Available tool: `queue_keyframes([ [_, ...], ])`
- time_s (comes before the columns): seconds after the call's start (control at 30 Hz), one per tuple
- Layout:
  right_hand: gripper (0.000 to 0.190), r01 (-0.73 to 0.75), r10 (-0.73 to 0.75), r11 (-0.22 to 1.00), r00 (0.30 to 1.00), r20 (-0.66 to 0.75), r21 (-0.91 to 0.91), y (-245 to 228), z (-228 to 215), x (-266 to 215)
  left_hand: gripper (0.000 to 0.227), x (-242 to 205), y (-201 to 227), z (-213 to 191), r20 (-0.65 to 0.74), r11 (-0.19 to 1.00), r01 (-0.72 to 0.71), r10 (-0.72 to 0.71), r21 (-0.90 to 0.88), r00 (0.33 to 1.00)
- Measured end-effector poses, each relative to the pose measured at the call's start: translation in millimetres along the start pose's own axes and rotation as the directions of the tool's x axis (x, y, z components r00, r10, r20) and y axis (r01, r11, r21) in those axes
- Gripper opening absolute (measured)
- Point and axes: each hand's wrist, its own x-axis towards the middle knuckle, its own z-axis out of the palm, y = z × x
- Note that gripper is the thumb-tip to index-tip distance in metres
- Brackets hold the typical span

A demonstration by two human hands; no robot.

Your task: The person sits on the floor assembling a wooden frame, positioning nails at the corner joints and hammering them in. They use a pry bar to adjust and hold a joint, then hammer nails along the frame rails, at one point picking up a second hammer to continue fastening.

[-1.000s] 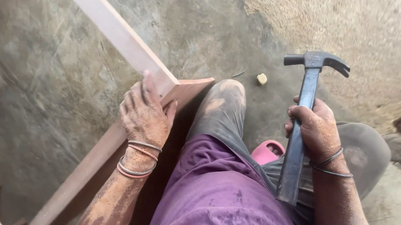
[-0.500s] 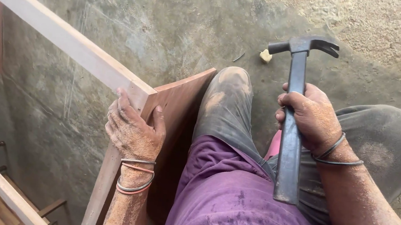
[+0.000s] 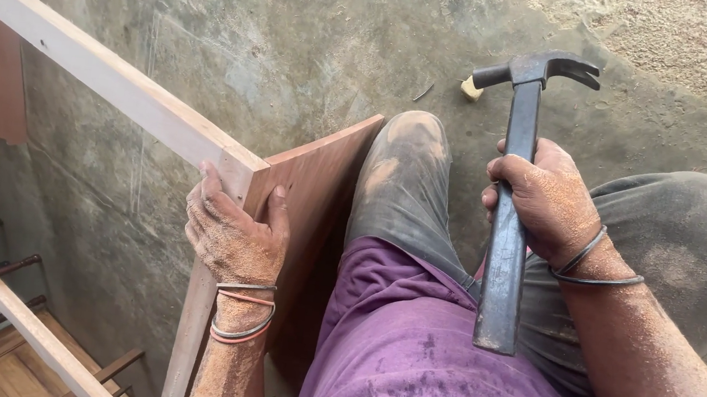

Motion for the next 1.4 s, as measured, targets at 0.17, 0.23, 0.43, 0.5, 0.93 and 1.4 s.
queue_keyframes([
  [0.17, 0.033, -0.046, 0.046, 0.999, 0.999, 0.013, -0.015, -3.4, 1.9, -0.9, 0.09, -0.6, -1.3, -2.3, 0.033, 1.0, 0.0, 0.0, -0.013, 0.999],
  [0.23, 0.034, -0.043, 0.043, 0.999, 0.999, 0.015, -0.008, -2.7, 1.7, 0.3, 0.089, -0.6, -4.3, -1.7, 0.04, 1.0, -0.006, 0.007, -0.022, 0.999],
  [0.43, 0.03, -0.026, 0.026, 0.999, 0.999, 0.02, -0.029, -0.3, 0.9, 1.0, 0.088, -1.7, -8.1, -1.8, 0.039, 0.996, -0.032, 0.036, -0.087, 0.999],
  [0.5, 0.026, -0.021, 0.022, 0.999, 1.0, 0.013, -0.037, 0.1, 0.6, 2.0, 0.09, -0.9, -8.1, -1.5, 0.044, 0.996, -0.027, 0.031, -0.09, 0.999],
  [0.93, 0.021, -0.029, 0.03, 0.998, 0.999, 0.023, -0.054, 1.3, 1.3, 4.9, 0.088, -1.3, -3.9, 1.0, 0.005, 0.998, 0.008, -0.008, -0.065, 1.0],
  [1.4, 0.021, -0.005, 0.006, 0.998, 1.0, 0.017, -0.062, 3.3, 0.0, 6.4, 0.098, 1.6, -3.7, -0.8, 0.046, 0.998, 0.014, -0.011, -0.061, 0.999],
])
